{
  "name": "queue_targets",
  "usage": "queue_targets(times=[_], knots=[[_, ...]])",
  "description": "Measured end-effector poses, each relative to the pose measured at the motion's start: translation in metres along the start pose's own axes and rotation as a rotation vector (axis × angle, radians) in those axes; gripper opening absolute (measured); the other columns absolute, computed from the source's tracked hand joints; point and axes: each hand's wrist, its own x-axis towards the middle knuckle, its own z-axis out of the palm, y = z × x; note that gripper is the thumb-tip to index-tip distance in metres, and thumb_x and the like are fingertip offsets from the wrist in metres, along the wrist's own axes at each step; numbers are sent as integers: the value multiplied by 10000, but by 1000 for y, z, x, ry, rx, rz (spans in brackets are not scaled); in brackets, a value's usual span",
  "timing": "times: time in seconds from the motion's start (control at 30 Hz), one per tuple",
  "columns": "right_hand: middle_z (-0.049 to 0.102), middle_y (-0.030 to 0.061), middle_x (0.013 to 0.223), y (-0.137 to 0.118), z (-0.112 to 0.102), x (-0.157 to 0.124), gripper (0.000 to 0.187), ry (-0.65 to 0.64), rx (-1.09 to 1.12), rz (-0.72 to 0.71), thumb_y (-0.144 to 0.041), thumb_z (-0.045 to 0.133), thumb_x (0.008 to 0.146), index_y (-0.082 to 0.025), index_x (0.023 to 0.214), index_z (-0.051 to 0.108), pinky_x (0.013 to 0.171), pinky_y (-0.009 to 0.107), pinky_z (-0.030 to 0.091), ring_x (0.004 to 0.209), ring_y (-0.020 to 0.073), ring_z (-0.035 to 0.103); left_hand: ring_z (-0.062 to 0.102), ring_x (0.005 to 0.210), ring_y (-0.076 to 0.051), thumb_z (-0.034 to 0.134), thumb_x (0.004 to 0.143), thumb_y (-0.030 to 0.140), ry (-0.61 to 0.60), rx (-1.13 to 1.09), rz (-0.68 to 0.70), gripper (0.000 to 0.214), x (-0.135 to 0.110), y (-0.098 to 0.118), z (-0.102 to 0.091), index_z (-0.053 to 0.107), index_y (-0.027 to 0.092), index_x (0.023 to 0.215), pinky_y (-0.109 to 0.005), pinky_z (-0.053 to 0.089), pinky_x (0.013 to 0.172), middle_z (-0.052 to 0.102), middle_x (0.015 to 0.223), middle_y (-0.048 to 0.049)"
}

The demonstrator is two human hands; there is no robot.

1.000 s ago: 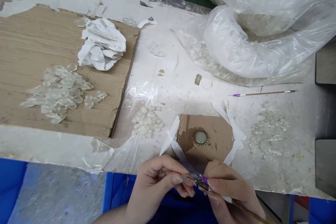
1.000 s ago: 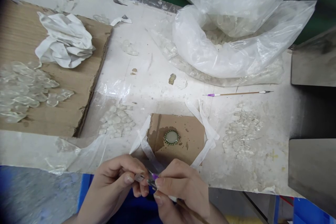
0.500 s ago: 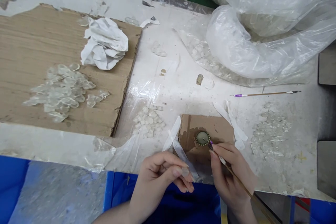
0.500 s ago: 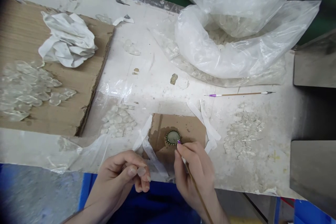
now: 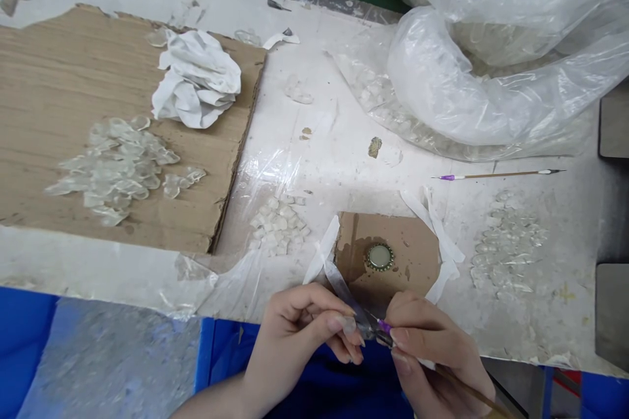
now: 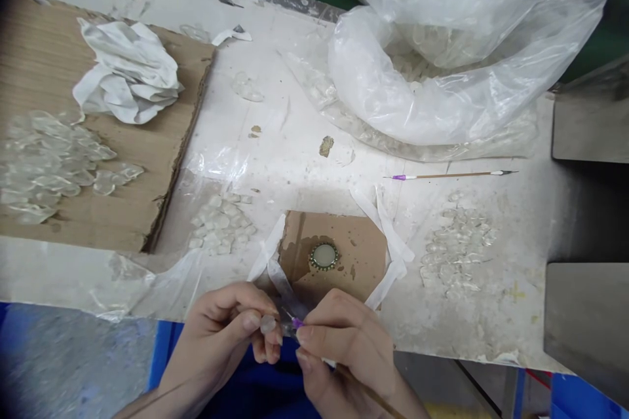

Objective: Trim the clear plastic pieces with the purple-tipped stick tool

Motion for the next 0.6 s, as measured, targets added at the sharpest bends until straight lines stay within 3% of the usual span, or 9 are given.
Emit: queue_targets(times=[0.3,0.6], knots=[[601,5,781,-2,-2,0,153,-29,7,12,-144,494,1109,-171,1173,630,492,242,506,591,135,569,852,602,-115,910,903,310,4,8,-30,67,1,8,4,907,250,872,-52,622,569,899,751,13],[609,8,772,-1,-1,-2,178,-39,10,23,-154,479,1111,-190,1209,623,472,242,491,575,143,563,850,602,-110,906,909,313,24,16,-5,63,-2,0,0,906,258,880,-39,604,556,900,749,10]])
